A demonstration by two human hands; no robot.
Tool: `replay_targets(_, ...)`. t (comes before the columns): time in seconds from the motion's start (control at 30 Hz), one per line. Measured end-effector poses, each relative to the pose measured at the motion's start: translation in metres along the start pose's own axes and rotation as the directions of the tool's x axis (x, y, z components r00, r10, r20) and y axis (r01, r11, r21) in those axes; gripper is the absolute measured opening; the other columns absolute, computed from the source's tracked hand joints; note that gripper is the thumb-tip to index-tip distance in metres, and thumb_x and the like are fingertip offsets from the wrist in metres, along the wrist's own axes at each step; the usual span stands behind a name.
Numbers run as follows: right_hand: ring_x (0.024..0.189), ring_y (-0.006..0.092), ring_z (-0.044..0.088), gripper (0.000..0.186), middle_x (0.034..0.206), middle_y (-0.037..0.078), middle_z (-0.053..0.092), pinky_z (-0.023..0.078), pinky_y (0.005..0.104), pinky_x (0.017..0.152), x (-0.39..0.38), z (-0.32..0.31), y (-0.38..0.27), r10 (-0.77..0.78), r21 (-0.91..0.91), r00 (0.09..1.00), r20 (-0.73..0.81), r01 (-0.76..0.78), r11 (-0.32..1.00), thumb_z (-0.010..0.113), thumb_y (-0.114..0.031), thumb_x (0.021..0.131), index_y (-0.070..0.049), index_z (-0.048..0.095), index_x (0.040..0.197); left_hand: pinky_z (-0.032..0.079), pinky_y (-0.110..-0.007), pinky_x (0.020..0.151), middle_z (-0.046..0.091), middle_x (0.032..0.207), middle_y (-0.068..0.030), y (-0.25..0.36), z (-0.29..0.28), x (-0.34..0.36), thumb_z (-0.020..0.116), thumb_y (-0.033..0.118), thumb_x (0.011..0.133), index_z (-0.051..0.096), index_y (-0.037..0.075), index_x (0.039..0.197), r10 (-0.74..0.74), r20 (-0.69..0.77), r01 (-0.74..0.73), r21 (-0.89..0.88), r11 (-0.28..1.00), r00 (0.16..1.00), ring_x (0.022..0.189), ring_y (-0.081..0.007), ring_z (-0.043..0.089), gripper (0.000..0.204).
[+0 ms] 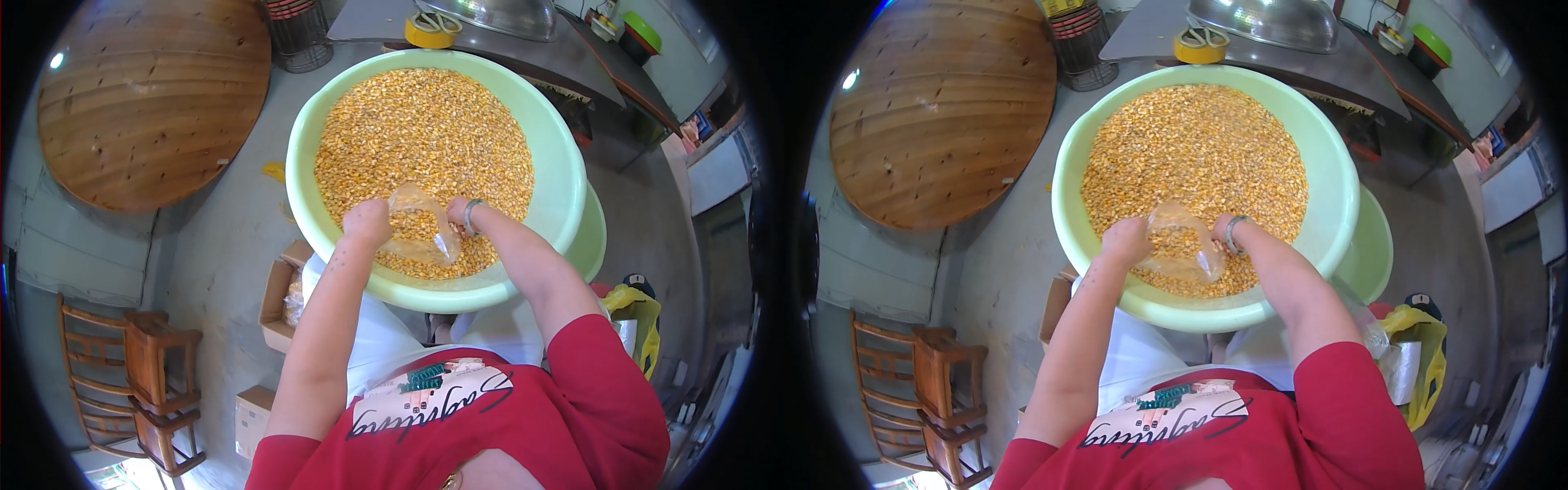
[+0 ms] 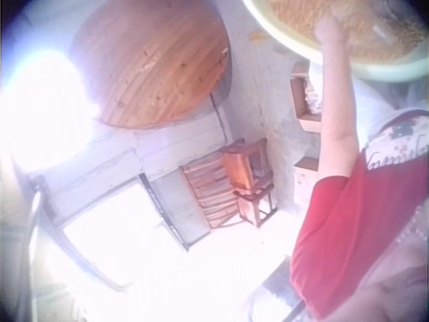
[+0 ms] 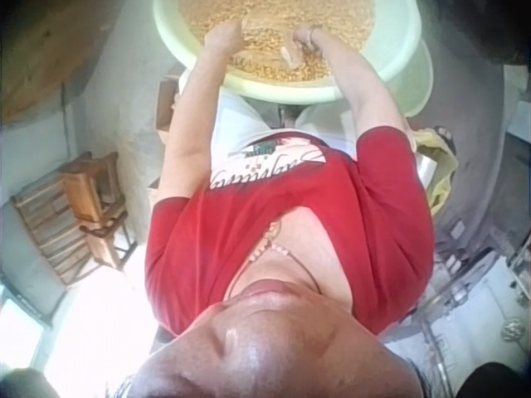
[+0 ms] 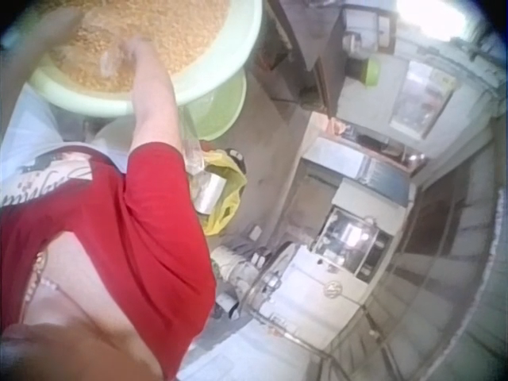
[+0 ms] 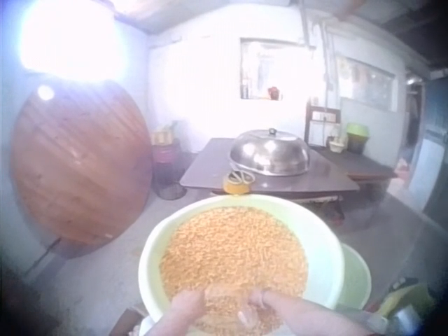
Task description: The person scoops corn kernels from a large basin into a small plastic bag by hand and then places the filled bag into a cardboard box.
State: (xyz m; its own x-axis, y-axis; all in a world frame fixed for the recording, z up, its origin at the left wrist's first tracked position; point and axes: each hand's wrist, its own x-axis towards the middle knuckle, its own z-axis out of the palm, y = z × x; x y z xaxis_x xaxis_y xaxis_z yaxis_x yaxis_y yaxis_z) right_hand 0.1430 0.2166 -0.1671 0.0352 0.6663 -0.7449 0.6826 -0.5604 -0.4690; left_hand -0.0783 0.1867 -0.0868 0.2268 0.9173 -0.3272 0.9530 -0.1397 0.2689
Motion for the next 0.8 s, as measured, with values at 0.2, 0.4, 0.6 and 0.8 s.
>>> replay_targets(0.2,0.039,0.0048,0.031,0.019,0.055,-0.003,0.041,0.024,0.0211,0.033,0.005,-0.039,0.002,-0.100,0.604,0.940,0.325,-0.125,0.787,0.053,-0.018,0.085,-0.006,0.053,0.070,0.047,-0.038,0.080,0.061,0.095,-0.0130,0.002,-0.002,0.001,0.058,0.014,0.069,0.060,0.006,0.092,-0.024,0.014,0.023,0.016,1.000,1.000,0.093,-0.0270,0.058,0.024)
replay_targets(0.4,0.039,0.0039,0.037,0.021,0.060,0.000,0.051,0.025,0.0154,0.031,-0.041,-0.057,-0.010,-0.275,0.806,0.956,0.105,0.080,0.587,0.055,-0.024,0.085,-0.007,0.054,0.074,0.048,-0.037,0.078,0.062,0.093,-0.0123,-0.001,-0.002,-0.002,0.058,0.014,0.069,0.062,0.006,0.089,-0.007,-0.009,0.007,0.006,1.000,1.000,0.091,-0.0269,0.059,0.022)
replay_targets(0.6,0.036,0.0035,0.032,0.026,0.052,-0.003,0.045,0.022,0.0183,0.030,-0.046,-0.036,-0.040,-0.347,0.532,0.880,0.323,0.135,0.836,0.055,-0.027,0.086,-0.008,0.053,0.068,0.049,-0.034,0.075,0.063,0.095,-0.0108,0.007,-0.010,-0.010,0.057,0.009,0.074,0.064,0.007,0.090,0.006,-0.009,-0.006,0.019,1.000,1.000,0.090,-0.0244,0.061,0.017)
replay_targets(0.8,0.041,0.0107,0.045,0.024,0.051,0.002,0.052,0.036,0.0268,0.038,-0.051,0.028,-0.081,-0.285,0.002,0.929,0.236,0.293,0.956,0.063,-0.027,0.076,-0.008,0.060,0.062,0.049,-0.037,0.075,0.063,0.091,-0.0134,0.002,-0.009,-0.012,0.057,0.012,0.071,0.063,0.006,0.088,0.028,-0.049,-0.028,-0.014,0.999,0.998,0.088,-0.0277,0.061,0.019)
